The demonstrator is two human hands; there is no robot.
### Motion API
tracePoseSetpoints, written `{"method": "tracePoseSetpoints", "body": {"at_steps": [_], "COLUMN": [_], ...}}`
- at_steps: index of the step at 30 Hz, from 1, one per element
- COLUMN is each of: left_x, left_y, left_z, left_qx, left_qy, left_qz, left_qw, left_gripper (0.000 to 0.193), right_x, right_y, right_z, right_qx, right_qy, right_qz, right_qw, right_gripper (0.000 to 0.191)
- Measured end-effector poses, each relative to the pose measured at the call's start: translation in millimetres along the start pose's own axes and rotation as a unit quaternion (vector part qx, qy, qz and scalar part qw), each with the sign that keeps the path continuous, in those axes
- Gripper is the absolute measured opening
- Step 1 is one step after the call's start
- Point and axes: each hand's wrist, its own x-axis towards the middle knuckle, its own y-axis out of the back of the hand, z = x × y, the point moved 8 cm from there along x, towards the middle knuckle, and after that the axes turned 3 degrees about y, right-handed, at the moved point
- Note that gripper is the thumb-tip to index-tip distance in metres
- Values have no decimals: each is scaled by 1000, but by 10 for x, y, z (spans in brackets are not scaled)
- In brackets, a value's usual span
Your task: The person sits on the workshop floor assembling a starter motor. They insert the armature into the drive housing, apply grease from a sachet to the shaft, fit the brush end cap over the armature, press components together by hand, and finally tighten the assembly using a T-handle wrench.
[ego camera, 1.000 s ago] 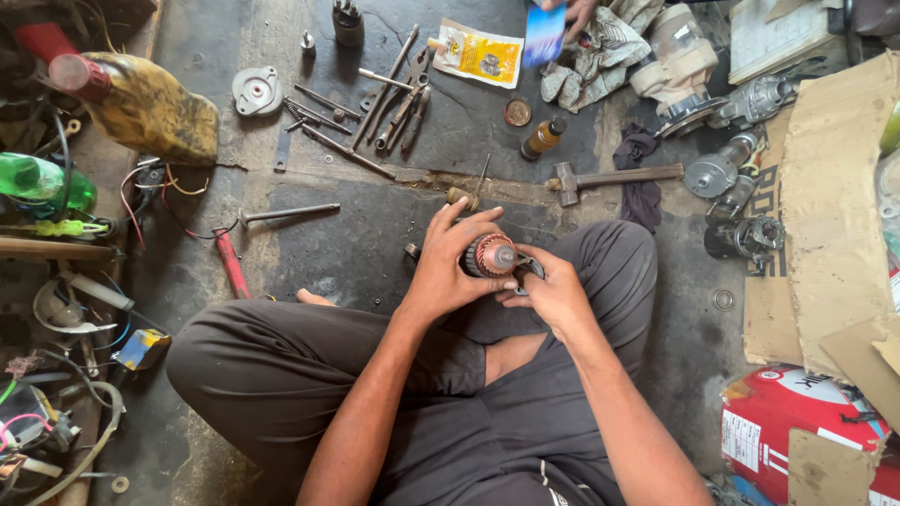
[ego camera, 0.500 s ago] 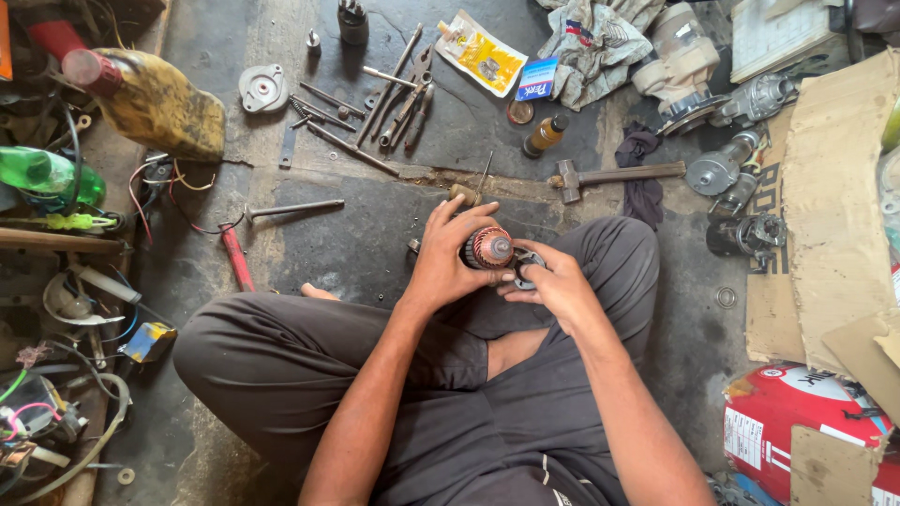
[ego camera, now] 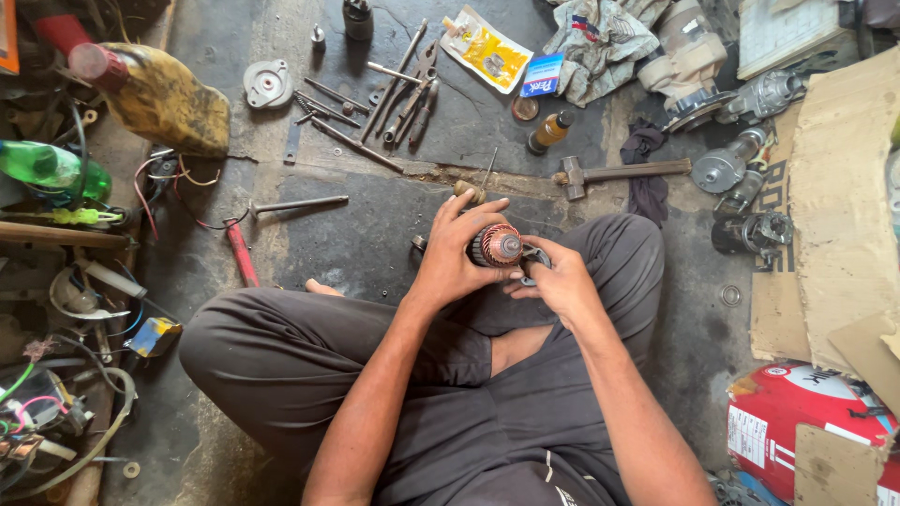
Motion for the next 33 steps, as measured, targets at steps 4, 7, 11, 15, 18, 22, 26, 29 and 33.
{"method": "tracePoseSetpoints", "body": {"at_steps": [4,7,11,15,18,22,26,29,33], "left_x": [0,10,1,-2,16,1,-6,14,20], "left_y": [11,18,0,4,26,19,13,16,3], "left_z": [-5,-40,-23,-11,-36,-19,-20,-42,-42], "left_qx": [-6,-10,-1,2,4,-4,-2,8,4], "left_qy": [3,18,9,-1,7,2,3,5,-4], "left_qz": [4,0,0,3,6,7,7,3,5], "left_qw": [1000,1000,1000,1000,1000,1000,1000,1000,1000], "left_gripper": [65,67,65,65,68,67,66,68,66], "right_x": [-8,-20,-19,-31,-45,-42,-53,-62,-40], "right_y": [4,2,-16,-4,-17,-26,-20,-14,-15], "right_z": [8,22,-31,-40,-2,-70,-88,-69,-81], "right_qx": [4,13,-5,-10,21,-1,-17,-1,-11], "right_qy": [-10,-36,-13,-6,-41,-16,-20,-43,-21], "right_qz": [2,-11,-14,1,-17,-21,-12,-22,-29], "right_qw": [1000,999,1000,1000,999,1000,1000,999,999], "right_gripper": [50,50,50,50,49,49,50,50,51]}}
